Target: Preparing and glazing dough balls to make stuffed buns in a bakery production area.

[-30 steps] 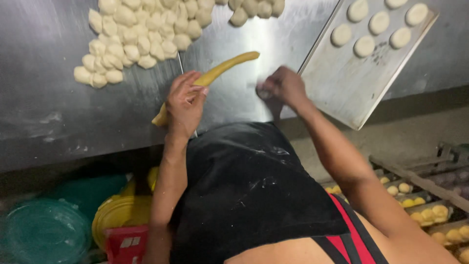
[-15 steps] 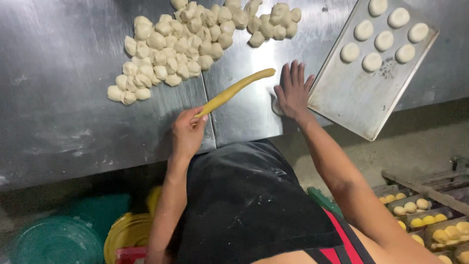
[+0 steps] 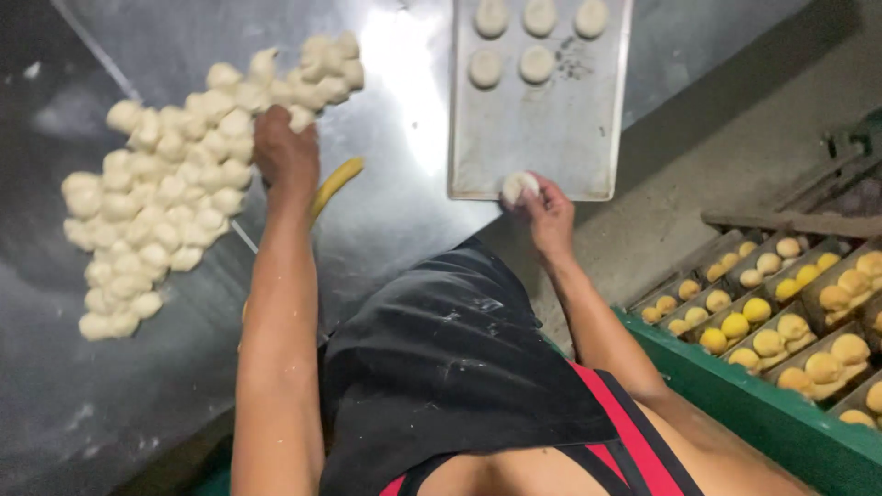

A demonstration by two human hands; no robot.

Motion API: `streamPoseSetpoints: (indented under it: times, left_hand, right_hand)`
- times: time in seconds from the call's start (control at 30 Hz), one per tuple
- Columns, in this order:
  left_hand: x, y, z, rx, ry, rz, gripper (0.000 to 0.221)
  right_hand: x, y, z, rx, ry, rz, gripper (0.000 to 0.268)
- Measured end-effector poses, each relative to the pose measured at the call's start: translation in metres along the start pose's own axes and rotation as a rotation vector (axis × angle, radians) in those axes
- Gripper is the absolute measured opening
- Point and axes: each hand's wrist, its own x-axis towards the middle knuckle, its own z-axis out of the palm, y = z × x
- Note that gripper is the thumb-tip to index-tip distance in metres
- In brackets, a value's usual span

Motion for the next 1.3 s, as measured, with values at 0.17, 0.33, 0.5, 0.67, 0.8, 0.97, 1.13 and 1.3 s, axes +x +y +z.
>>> streamPoseSetpoints:
  times: [0.17,0.33,0.5,0.67,0.8,0.97,1.13,1.3]
  left_hand:
    - [0.01,0.074,-0.057,0.118,-0.309,-0.082,0.028]
    - [-0.05,0.122,-0.116,-0.56,-0.432,-0.387,0.019]
    - [-0.117,0.105,-0.13,-1.143,-0.264,-0.597,0.02]
    - [-0.154,0.102,-0.148,-1.479,-0.086,-0.694,0.047]
    - [-0.168,0.095,-0.139,-1.501,0.019,-0.739,0.046]
    - [-0.199,0.075,-0.113,-1.429,0.088,-0.732,0.043]
    - [-0.195,0.092,-0.142,-1.359,0.216,-0.817,0.042]
    - [-0.202,0.098,-0.146,-1.426,0.164,-0.836,0.039]
  right_hand:
    - [0.094,-0.012,-0.062,-0.033,0.075,-0.247,0.029]
    - [0.156,-0.064,-0.049,-0.797,0.182,-0.49,0.039]
    - [0.184,-0.022,-0.052,-1.342,0.102,-0.743,0.059]
    - [0.157,-0.104,-0.027,-1.463,-0.002,-0.456,0.071]
    - [0.18,-0.085,-0.029,-1.418,-0.074,-0.427,0.069]
    - [0.176,-0.057,-0.017,-1.404,-0.222,-0.777,0.066]
    - [0.155,-0.071,0.057,-1.027,-0.27,-0.857,0.033]
    - [0.106,-0.048,0.152,-0.731,-0.641,-1.126,0.038]
